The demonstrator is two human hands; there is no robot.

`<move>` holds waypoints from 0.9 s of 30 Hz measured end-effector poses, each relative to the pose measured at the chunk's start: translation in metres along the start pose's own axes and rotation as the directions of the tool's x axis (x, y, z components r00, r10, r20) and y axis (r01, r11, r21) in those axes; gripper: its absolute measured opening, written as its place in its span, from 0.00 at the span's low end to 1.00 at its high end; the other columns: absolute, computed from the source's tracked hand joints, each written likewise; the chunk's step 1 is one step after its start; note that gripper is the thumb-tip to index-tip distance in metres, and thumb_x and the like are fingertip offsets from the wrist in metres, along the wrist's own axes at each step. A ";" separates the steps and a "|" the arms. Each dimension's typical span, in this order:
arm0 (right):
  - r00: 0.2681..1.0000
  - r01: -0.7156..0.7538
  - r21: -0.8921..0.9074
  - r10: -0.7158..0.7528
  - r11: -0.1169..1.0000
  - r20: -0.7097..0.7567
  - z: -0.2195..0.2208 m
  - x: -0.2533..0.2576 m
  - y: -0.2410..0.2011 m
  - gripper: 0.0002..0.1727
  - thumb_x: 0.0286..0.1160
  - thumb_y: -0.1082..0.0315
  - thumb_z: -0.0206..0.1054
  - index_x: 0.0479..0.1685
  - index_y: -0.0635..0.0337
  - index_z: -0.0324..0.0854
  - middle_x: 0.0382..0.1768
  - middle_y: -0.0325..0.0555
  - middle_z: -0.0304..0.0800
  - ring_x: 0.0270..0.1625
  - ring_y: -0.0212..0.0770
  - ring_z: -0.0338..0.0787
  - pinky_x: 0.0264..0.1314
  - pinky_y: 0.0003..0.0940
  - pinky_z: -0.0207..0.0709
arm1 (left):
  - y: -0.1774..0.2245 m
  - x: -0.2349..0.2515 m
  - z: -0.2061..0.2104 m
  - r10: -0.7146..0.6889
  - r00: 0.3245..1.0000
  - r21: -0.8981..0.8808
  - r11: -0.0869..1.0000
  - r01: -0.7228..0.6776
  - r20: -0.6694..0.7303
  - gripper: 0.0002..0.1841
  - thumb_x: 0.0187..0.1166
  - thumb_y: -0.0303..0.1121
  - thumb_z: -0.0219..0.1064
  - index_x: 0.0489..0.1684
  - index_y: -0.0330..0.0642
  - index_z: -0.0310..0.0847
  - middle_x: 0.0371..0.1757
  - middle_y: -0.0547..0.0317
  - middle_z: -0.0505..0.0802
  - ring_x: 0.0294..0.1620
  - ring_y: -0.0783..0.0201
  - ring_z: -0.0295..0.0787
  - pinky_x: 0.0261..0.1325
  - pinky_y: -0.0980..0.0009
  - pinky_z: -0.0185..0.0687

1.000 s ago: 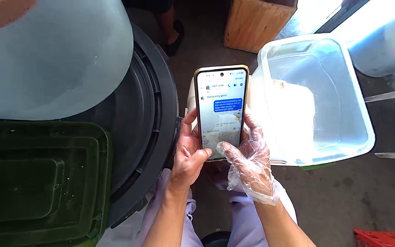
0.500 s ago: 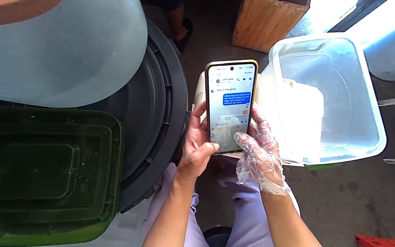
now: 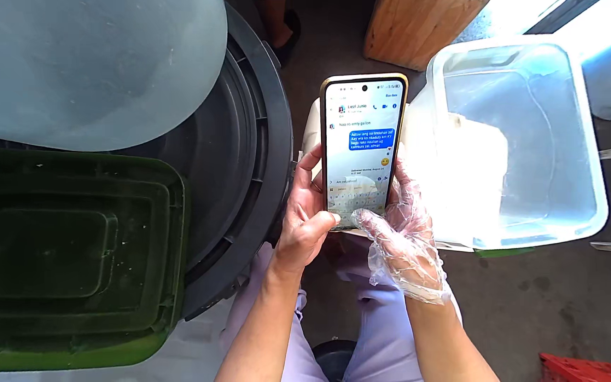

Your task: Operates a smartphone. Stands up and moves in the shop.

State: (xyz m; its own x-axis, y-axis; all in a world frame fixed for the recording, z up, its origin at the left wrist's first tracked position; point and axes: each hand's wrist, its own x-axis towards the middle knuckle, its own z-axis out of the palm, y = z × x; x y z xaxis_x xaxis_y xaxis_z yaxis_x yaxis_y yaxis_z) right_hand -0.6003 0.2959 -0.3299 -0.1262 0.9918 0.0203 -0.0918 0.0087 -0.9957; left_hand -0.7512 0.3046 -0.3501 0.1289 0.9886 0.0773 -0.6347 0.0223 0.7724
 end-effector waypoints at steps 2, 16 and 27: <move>0.999 0.011 -0.014 -0.012 1.000 -0.030 0.003 -0.001 0.002 0.49 0.66 0.79 0.68 0.93 0.59 0.47 0.81 0.41 0.73 0.76 0.30 0.80 0.75 0.27 0.79 | 0.000 0.000 0.000 0.002 1.000 0.002 1.000 -0.002 0.002 0.43 0.63 0.17 0.58 0.84 0.58 0.52 0.71 0.67 0.83 0.64 0.70 0.87 0.63 0.69 0.87; 0.998 0.045 0.055 -0.043 0.997 -0.040 0.006 -0.001 0.006 0.54 0.59 0.79 0.74 0.92 0.58 0.47 0.77 0.40 0.76 0.73 0.31 0.82 0.72 0.29 0.83 | 0.001 0.000 0.000 0.029 0.999 0.027 0.999 -0.029 0.019 0.43 0.63 0.15 0.56 0.85 0.56 0.52 0.71 0.65 0.83 0.64 0.70 0.87 0.64 0.69 0.87; 0.989 0.056 0.074 -0.065 0.996 0.135 -0.007 0.002 0.001 0.49 0.68 0.82 0.62 0.94 0.57 0.44 0.87 0.40 0.62 0.81 0.30 0.74 0.78 0.28 0.76 | 0.001 0.000 0.003 0.046 0.995 0.061 0.997 -0.040 -0.093 0.42 0.67 0.13 0.54 0.86 0.56 0.53 0.70 0.64 0.84 0.64 0.67 0.88 0.64 0.67 0.88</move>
State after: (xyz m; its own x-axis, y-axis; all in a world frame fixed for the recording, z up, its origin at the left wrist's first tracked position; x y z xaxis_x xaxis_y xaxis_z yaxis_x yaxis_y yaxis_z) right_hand -0.5938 0.2991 -0.3319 -0.2517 0.9629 0.0973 -0.1714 0.0546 -0.9837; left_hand -0.7491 0.3041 -0.3474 0.0278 0.9982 0.0535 -0.5914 -0.0267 0.8059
